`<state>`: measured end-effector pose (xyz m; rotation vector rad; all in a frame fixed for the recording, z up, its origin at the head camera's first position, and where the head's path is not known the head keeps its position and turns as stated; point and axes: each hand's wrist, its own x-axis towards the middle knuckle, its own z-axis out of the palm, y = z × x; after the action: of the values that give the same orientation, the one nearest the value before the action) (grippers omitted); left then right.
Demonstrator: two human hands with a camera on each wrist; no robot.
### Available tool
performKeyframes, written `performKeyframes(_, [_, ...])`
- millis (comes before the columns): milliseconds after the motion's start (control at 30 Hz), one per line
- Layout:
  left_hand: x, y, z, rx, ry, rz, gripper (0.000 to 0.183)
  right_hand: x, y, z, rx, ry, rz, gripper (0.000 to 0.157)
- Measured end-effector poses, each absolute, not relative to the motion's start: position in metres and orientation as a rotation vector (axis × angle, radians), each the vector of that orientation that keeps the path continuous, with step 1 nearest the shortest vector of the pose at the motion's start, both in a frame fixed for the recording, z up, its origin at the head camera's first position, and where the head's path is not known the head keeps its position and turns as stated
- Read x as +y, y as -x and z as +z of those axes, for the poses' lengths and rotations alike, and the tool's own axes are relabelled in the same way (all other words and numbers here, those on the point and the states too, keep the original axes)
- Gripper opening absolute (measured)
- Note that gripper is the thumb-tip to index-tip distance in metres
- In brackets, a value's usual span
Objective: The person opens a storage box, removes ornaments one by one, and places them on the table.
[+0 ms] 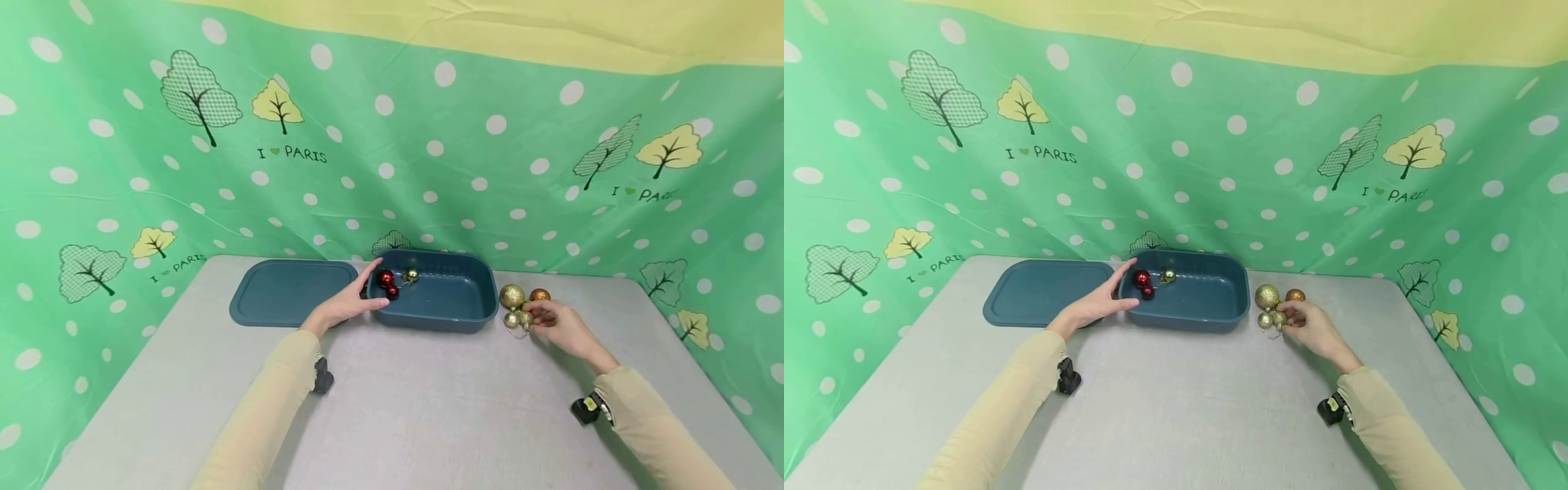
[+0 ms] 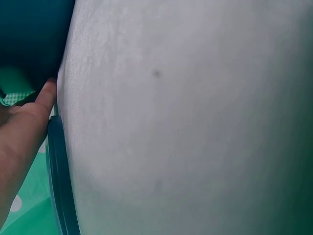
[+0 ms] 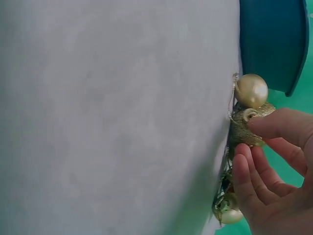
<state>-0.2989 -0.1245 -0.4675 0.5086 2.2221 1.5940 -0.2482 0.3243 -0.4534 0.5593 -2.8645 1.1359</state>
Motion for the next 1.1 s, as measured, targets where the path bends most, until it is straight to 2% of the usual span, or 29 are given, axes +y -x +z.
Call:
performKeyframes(233, [-0.124, 0.298, -0.466, 2.218, -0.502, 1.594, 0.092, 0.325, 0.243, -0.44, -2.833, -0.548, 1.181, 0.043])
performKeyframes(433, [-0.124, 0.299, -0.466, 2.222, -0.507, 1.594, 0.092, 0.321, 0.242, -0.43, -2.762, -0.594, 1.193, 0.04])
performKeyframes(1100, [-0.123, 0.298, -0.465, 2.205, -0.476, 1.606, 0.089, 0.263, 0.246, -0.417, -2.679, -0.62, 1.466, 0.034])
